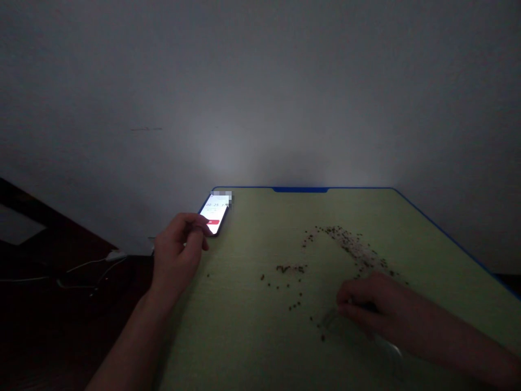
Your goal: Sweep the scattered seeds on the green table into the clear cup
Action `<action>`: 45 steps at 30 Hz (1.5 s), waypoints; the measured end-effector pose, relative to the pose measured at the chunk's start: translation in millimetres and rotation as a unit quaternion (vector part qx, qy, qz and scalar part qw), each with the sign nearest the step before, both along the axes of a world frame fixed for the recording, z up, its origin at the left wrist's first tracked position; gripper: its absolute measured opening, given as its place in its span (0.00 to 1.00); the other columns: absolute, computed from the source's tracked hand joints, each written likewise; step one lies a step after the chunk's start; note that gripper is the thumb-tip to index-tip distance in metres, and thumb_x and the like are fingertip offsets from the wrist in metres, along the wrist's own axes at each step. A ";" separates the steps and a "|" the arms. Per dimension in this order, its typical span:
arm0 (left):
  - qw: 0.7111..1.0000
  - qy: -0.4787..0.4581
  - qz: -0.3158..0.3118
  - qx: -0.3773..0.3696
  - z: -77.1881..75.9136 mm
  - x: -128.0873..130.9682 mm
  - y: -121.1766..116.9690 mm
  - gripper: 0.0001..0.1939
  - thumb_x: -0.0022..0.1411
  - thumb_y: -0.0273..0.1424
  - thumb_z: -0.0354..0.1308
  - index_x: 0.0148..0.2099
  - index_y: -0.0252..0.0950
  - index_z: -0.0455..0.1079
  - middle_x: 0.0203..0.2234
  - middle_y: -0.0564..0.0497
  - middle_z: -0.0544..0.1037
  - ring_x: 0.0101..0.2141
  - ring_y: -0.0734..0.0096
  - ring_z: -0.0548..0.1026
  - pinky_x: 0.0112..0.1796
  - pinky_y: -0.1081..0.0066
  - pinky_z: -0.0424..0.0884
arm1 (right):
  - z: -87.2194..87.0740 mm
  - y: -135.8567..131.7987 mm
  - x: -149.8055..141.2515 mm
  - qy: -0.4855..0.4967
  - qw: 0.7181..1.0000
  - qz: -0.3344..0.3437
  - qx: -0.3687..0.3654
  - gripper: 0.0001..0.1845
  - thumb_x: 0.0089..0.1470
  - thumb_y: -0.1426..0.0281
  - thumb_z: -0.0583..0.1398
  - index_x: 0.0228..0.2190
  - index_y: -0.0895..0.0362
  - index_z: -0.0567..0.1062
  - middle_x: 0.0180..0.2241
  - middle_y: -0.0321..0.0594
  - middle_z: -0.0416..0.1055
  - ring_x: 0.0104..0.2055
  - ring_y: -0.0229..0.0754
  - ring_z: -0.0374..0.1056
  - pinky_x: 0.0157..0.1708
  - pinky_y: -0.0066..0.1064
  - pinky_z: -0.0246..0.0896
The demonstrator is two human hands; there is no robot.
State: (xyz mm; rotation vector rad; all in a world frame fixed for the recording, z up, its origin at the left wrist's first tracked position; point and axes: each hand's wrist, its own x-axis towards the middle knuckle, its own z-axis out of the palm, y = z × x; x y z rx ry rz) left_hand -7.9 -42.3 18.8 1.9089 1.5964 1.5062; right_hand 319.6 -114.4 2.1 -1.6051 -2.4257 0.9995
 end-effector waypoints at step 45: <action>1.000 0.001 -0.019 -0.006 -0.6 1.6 -1.0 0.08 0.55 0.23 0.49 0.32 0.41 0.65 0.21 0.56 0.72 0.18 0.77 0.68 0.20 0.72 0.63 | 0.9 3.4 -6.0 0.025 0.999 -0.014 0.014 0.14 0.58 0.66 0.53 0.26 0.55 0.75 0.22 0.35 0.70 0.23 0.36 0.64 0.23 0.27 0.52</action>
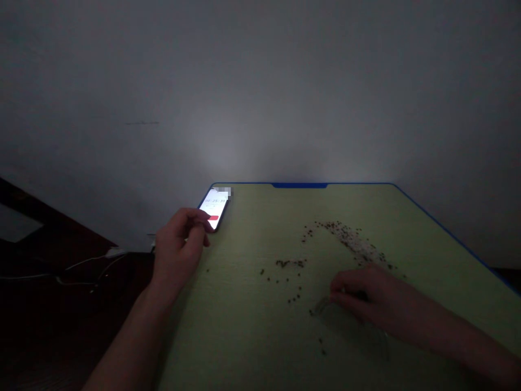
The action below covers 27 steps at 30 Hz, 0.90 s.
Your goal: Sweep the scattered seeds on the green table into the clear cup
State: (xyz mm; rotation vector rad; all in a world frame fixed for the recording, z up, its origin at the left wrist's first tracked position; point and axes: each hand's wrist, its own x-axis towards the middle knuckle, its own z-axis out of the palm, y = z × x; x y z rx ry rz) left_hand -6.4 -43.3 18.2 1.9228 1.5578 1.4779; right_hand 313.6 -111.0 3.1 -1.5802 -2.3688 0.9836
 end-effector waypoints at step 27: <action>1.000 0.018 -0.012 -0.005 0.1 -1.6 -0.5 0.07 0.57 0.25 0.49 0.36 0.37 0.66 0.23 0.56 0.72 0.19 0.78 0.69 0.20 0.75 0.64 | -1.4 14.0 -12.7 0.018 0.995 -0.092 0.039 0.13 0.58 0.64 0.51 0.28 0.55 0.72 0.19 0.34 0.71 0.22 0.38 0.66 0.24 0.28 0.56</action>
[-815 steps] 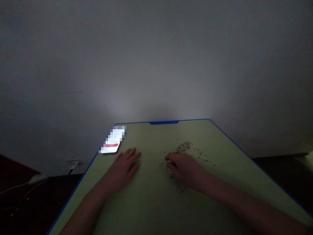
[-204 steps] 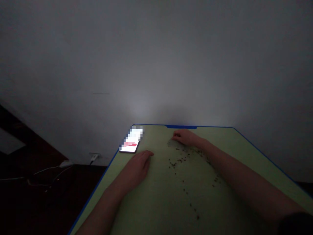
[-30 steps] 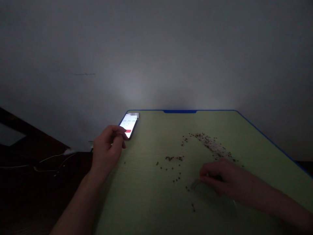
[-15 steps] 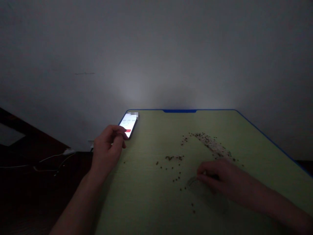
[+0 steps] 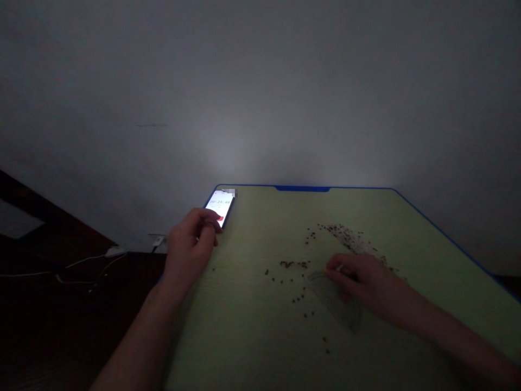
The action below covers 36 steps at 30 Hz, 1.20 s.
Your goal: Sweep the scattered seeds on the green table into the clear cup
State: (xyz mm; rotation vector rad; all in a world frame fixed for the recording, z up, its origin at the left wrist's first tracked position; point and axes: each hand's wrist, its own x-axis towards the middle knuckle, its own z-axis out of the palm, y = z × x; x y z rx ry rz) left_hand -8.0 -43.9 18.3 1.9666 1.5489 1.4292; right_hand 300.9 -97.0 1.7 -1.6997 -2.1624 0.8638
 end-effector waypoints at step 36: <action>1.000 -0.016 0.009 0.011 -1.9 -5.3 1.7 0.07 0.55 0.25 0.48 0.36 0.37 0.65 0.23 0.57 0.72 0.19 0.78 0.69 0.22 0.75 0.64 | -0.9 27.0 -1.9 -0.016 0.999 0.009 0.046 0.13 0.56 0.64 0.53 0.27 0.56 0.73 0.18 0.35 0.69 0.22 0.38 0.64 0.24 0.28 0.53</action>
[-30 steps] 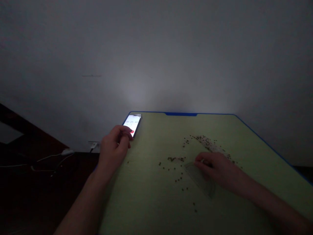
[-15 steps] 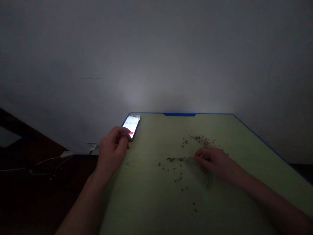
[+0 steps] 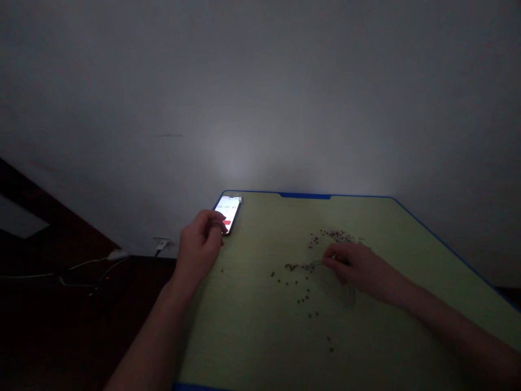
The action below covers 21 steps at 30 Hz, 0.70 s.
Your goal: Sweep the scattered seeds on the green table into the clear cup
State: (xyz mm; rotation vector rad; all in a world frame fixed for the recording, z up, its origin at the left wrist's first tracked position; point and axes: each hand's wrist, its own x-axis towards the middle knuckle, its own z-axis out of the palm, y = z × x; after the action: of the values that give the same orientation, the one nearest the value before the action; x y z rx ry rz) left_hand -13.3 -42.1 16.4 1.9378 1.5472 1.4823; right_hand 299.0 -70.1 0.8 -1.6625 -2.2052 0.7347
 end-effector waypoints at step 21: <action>0.985 -0.082 0.109 0.105 -5.0 -25.3 6.9 0.08 0.50 0.22 0.47 0.32 0.37 0.65 0.20 0.58 0.69 0.19 0.77 0.67 0.21 0.75 0.62 | 37.8 54.1 -189.4 -0.084 0.902 0.349 0.241 0.11 0.56 0.73 0.55 0.33 0.57 0.77 0.33 0.43 0.76 0.33 0.42 0.69 0.27 0.29 0.51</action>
State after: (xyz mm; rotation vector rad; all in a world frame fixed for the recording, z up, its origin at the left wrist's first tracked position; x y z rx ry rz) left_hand -38.5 -35.2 11.4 1.7412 1.6288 1.9131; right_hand 109.7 -15.9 38.6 -0.7042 -2.8248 0.1368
